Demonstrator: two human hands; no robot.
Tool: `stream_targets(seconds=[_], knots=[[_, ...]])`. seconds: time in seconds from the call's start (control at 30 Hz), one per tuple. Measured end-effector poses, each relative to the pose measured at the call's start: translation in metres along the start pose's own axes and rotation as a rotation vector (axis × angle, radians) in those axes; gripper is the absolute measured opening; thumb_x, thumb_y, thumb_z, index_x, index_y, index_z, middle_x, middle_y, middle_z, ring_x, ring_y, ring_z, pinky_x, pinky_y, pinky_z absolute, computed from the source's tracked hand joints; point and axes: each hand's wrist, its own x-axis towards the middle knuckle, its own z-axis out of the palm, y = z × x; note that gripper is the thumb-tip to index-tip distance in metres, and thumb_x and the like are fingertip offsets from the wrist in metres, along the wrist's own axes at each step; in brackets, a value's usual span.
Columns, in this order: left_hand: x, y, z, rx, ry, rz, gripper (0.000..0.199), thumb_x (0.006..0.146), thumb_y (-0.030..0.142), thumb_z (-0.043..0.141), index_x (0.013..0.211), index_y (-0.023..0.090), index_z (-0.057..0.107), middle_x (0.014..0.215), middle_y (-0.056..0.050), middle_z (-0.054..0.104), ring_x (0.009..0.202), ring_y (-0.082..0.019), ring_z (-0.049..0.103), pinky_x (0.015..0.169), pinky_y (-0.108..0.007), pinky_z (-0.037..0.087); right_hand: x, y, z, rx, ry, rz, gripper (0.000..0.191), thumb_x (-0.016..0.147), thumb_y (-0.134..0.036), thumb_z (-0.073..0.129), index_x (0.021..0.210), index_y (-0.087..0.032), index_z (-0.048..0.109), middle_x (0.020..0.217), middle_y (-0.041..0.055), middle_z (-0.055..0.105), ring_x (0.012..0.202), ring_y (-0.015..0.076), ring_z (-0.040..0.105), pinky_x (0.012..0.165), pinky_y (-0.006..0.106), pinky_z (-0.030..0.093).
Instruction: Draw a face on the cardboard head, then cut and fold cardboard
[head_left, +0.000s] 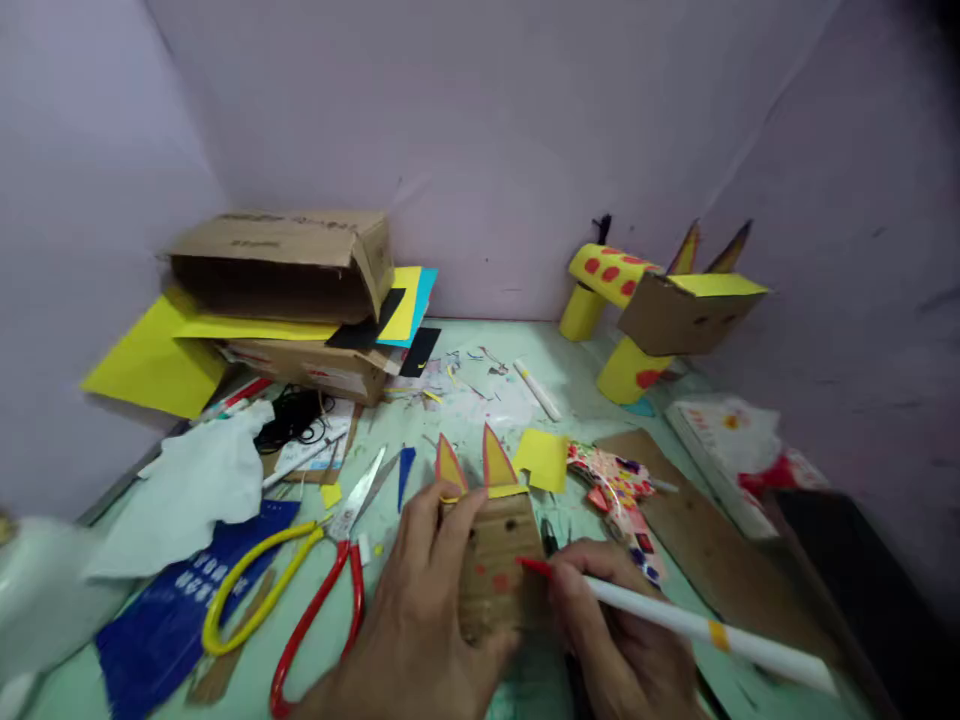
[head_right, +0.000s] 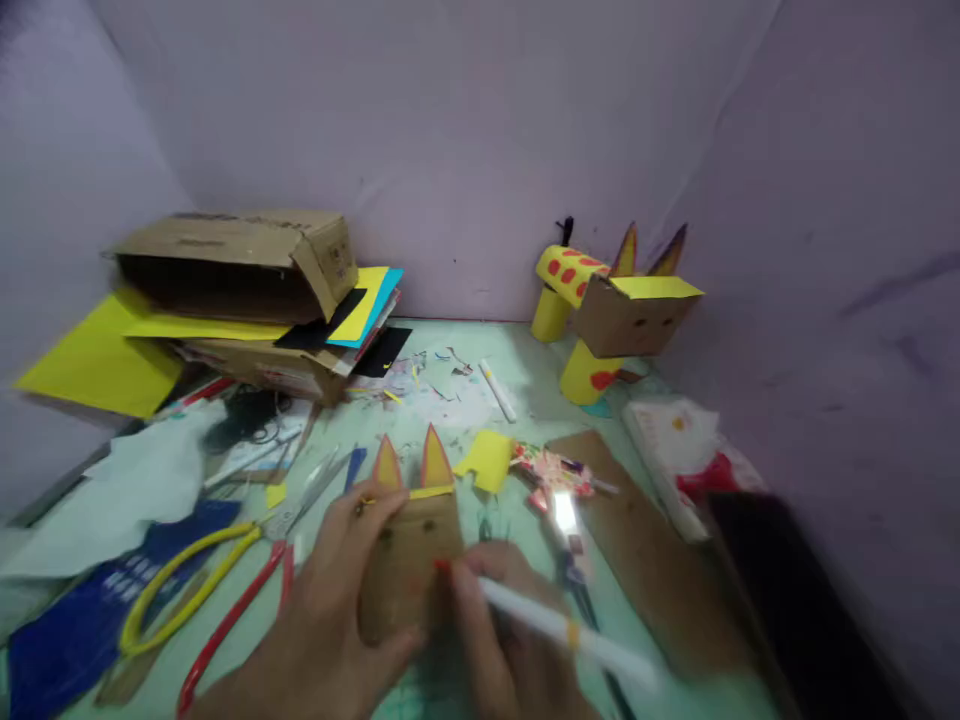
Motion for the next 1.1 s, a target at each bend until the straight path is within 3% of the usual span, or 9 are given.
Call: stream_targets(seconds=[0.57, 0.87, 1.1], knots=[[0.0, 0.002, -0.003, -0.005, 0.016, 0.032, 0.092, 0.061, 0.012, 0.066, 0.137, 0.037, 0.021, 0.142, -0.008, 0.025, 0.133, -0.033, 0.034, 0.106, -0.056, 0.037, 0.006, -0.013, 0.008, 0.09, 0.038, 0.035, 0.017, 0.09, -0.036, 0.054, 0.082, -0.023, 0.061, 0.054, -0.0021, 0.055, 0.04, 0.0117, 0.047, 0.033, 0.021, 0.036], [0.0, 0.002, -0.002, 0.003, 0.024, 0.022, 0.094, 0.06, 0.009, 0.066, 0.138, 0.037, 0.022, 0.143, -0.008, 0.026, 0.134, -0.032, 0.034, 0.106, -0.055, 0.037, 0.008, -0.019, 0.01, 0.049, 0.057, -0.002, 0.018, 0.092, -0.034, 0.05, 0.081, -0.023, 0.061, 0.058, -0.002, 0.055, 0.041, 0.0107, 0.046, 0.034, 0.021, 0.033], [0.0, -0.003, -0.001, -0.011, 0.029, 0.062, 0.09, 0.062, 0.014, 0.066, 0.139, 0.035, 0.024, 0.143, -0.01, 0.026, 0.132, -0.035, 0.036, 0.103, -0.058, 0.039, 0.014, -0.021, 0.008, -0.007, 0.039, -0.137, 0.015, 0.092, -0.027, 0.049, 0.08, -0.024, 0.059, 0.058, -0.0042, 0.054, 0.044, 0.0102, 0.048, 0.039, 0.019, 0.038]])
